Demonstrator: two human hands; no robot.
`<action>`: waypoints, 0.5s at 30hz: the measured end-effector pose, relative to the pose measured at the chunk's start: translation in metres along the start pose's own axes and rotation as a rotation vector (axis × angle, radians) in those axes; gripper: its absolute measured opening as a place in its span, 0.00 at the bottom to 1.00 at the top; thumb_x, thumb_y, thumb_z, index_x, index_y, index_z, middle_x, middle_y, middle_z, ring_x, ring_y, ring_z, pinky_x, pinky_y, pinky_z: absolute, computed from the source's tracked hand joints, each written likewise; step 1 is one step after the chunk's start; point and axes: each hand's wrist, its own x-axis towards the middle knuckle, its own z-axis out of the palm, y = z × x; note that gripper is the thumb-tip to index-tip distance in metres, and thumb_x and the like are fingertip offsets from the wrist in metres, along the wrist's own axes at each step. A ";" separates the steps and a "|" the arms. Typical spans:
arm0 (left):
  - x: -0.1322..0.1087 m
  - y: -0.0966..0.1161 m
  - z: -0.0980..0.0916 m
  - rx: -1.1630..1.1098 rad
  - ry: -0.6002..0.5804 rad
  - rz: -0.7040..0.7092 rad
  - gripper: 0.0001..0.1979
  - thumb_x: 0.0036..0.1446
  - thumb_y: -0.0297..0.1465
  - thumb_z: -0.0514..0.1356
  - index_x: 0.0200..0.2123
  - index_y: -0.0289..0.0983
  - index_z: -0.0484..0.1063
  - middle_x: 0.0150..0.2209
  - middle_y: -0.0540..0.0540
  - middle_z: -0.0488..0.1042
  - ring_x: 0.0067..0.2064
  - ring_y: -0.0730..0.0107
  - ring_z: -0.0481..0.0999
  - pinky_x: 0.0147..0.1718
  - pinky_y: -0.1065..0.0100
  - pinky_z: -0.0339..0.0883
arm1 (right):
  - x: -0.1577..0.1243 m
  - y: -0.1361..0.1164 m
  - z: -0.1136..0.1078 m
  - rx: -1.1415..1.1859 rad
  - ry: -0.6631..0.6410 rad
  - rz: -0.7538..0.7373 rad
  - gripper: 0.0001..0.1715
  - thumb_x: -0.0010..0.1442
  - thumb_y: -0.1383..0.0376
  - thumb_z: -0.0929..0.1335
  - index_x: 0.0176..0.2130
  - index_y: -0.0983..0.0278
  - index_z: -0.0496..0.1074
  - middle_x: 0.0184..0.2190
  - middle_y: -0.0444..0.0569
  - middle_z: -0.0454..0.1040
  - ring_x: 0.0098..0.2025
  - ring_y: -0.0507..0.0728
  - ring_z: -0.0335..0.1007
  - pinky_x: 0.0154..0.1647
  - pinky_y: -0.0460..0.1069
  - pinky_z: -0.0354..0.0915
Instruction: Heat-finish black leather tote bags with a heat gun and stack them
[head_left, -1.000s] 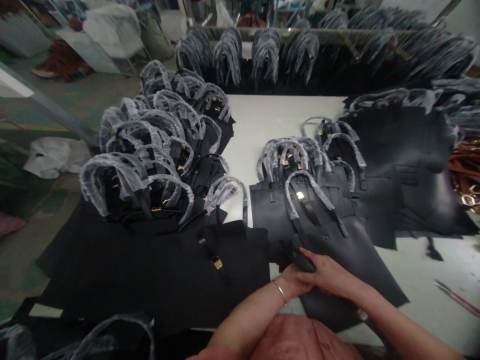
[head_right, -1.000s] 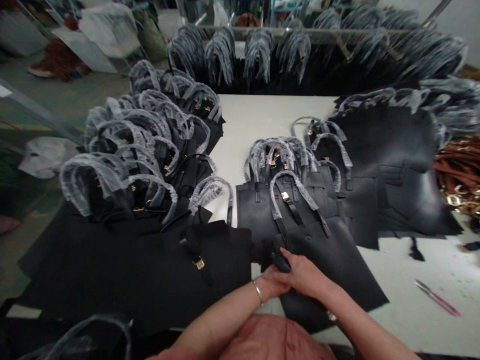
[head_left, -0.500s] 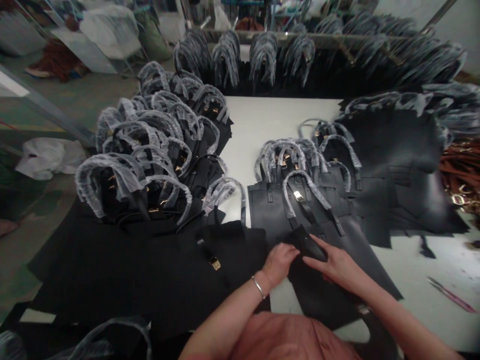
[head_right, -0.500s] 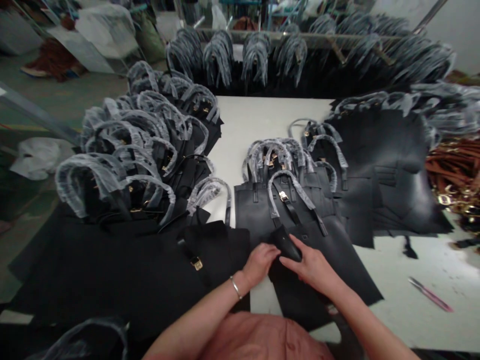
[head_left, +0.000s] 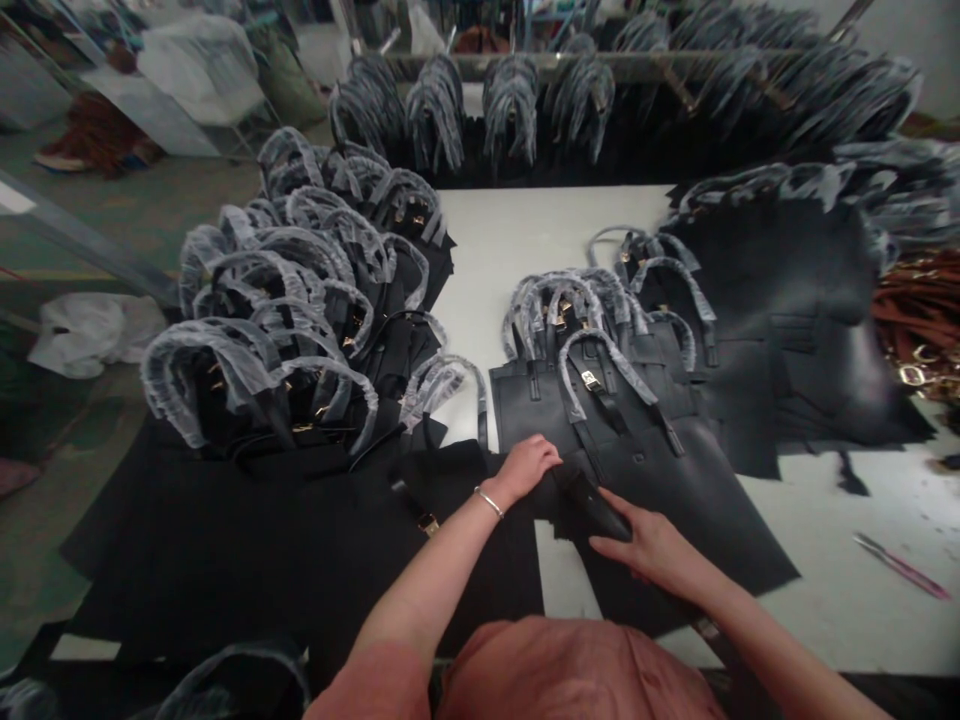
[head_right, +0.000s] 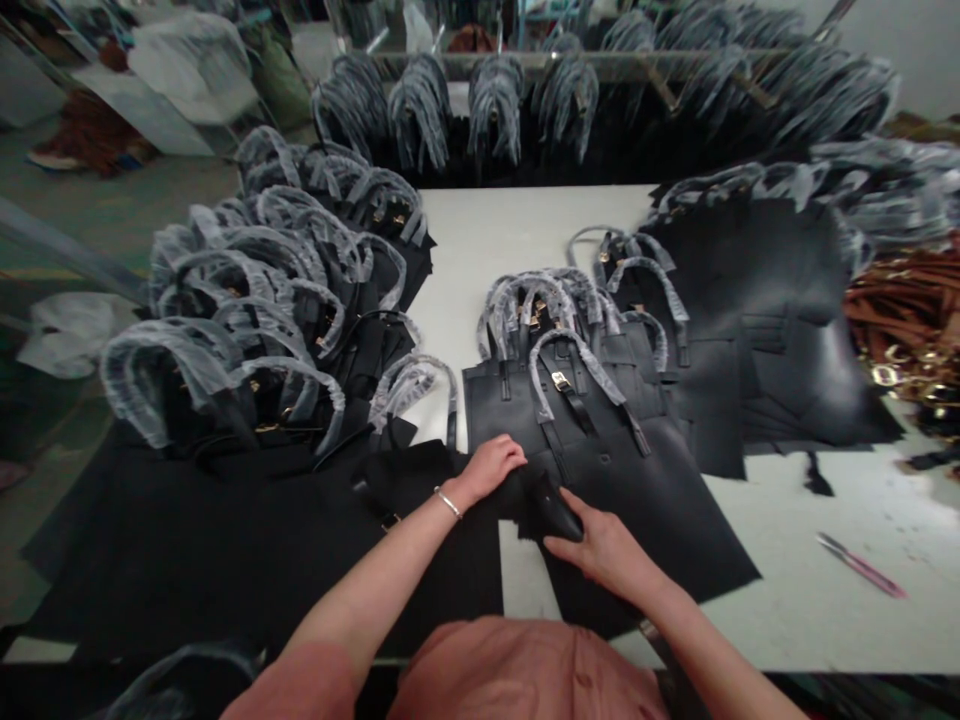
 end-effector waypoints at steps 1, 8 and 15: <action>0.000 0.000 0.000 0.000 0.057 -0.042 0.12 0.62 0.33 0.55 0.28 0.35 0.72 0.27 0.50 0.70 0.29 0.74 0.72 0.33 0.73 0.66 | 0.000 0.000 0.000 -0.005 -0.001 -0.006 0.41 0.55 0.57 0.69 0.64 0.65 0.57 0.18 0.40 0.72 0.16 0.53 0.70 0.18 0.45 0.65; -0.059 0.014 0.020 0.054 0.286 -0.054 0.15 0.66 0.35 0.49 0.36 0.35 0.72 0.32 0.45 0.73 0.35 0.69 0.74 0.38 0.67 0.68 | 0.002 0.001 0.000 -0.012 -0.024 0.038 0.41 0.55 0.58 0.69 0.64 0.65 0.57 0.21 0.42 0.74 0.16 0.52 0.69 0.17 0.44 0.65; -0.101 0.016 0.067 0.265 -0.098 0.292 0.12 0.64 0.27 0.51 0.47 0.38 0.70 0.48 0.44 0.74 0.53 0.67 0.70 0.53 0.64 0.65 | 0.025 -0.035 0.003 -0.152 -0.009 -0.003 0.42 0.56 0.53 0.67 0.62 0.73 0.59 0.21 0.47 0.76 0.17 0.55 0.72 0.22 0.47 0.68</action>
